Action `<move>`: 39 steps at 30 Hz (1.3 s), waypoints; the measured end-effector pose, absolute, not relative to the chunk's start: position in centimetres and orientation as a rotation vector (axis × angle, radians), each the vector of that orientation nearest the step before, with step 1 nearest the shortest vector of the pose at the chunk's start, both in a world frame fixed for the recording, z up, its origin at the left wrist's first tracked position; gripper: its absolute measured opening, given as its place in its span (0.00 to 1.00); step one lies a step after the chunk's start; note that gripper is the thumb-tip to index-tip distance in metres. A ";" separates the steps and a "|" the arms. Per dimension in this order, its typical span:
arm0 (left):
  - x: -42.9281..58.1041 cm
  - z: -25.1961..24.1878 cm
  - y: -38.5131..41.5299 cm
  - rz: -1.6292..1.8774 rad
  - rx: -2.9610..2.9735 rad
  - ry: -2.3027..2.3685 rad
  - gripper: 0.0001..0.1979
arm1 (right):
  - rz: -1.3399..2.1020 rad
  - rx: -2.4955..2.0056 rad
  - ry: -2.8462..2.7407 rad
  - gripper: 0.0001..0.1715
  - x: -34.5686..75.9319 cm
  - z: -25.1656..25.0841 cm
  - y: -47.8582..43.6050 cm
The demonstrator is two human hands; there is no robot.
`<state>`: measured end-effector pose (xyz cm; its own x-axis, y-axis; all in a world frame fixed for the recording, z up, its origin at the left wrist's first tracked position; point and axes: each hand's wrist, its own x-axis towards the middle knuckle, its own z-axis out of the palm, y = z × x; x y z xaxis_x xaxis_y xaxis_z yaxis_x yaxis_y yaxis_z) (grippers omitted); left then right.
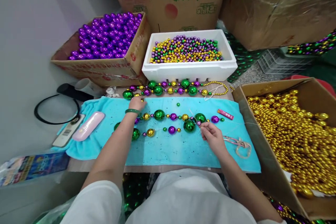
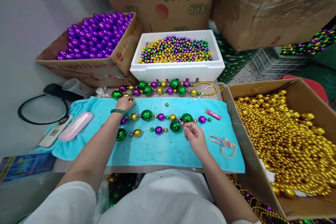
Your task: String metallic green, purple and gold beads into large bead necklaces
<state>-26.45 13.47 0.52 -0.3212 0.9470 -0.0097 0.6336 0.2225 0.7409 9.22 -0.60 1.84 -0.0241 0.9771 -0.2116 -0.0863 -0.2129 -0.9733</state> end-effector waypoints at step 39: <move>-16.7 5.3 7.8 1.146 0.605 0.796 0.13 | 1.326 -1.346 -1.186 0.13 8.7 3.0 -1.3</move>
